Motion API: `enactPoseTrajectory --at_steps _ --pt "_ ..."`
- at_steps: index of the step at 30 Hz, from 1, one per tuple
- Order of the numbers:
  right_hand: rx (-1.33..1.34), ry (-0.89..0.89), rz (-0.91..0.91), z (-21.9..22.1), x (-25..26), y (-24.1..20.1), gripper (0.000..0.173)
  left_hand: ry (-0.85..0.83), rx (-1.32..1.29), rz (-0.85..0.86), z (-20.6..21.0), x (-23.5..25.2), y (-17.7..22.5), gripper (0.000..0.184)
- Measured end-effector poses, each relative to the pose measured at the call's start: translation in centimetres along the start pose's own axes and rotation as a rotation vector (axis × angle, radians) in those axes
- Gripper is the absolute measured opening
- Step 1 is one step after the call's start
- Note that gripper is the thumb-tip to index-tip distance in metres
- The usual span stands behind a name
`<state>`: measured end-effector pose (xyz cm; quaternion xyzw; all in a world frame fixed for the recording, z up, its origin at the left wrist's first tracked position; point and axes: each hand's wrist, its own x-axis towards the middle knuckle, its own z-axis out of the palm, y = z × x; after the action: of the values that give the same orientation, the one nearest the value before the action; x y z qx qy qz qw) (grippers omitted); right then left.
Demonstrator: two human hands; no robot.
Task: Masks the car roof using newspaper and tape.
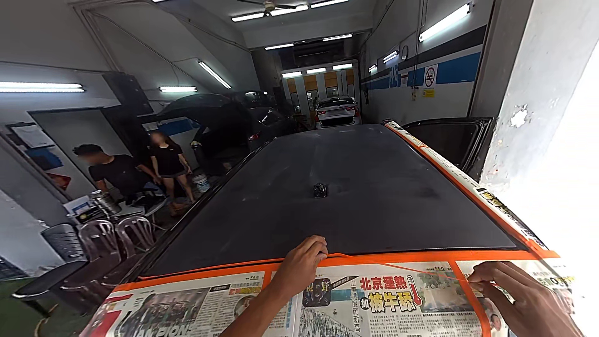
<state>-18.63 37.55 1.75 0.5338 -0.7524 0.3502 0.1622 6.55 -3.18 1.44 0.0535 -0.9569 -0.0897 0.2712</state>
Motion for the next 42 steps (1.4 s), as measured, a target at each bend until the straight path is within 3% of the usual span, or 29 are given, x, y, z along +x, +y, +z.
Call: enactPoseTrajectory --at_steps 11,14,19,24,34,42 --pt "0.016 0.016 -0.108 -0.5 -2.0 -1.3 0.016 -0.049 0.070 0.052 -0.5 0.3 0.2 0.019" --pt "0.027 0.032 -0.039 0.1 -1.5 -0.5 0.016 -0.060 0.093 0.082 -0.6 0.4 0.0 0.019" --pt "-0.004 0.119 0.222 3.1 1.7 2.7 0.025 -0.071 0.133 0.130 -0.6 0.6 -0.3 0.020" --pt "0.003 0.035 0.365 3.8 4.1 4.0 0.022 -0.035 0.122 0.149 -0.6 0.6 -0.4 0.020" --pt "-0.086 0.008 0.438 4.3 4.9 3.7 0.015 -0.051 0.122 0.200 -1.1 1.0 -0.5 0.019" --pt "-0.255 -0.049 0.361 4.0 5.4 2.8 0.015 -0.038 0.128 0.258 -1.1 0.9 -0.8 0.023"
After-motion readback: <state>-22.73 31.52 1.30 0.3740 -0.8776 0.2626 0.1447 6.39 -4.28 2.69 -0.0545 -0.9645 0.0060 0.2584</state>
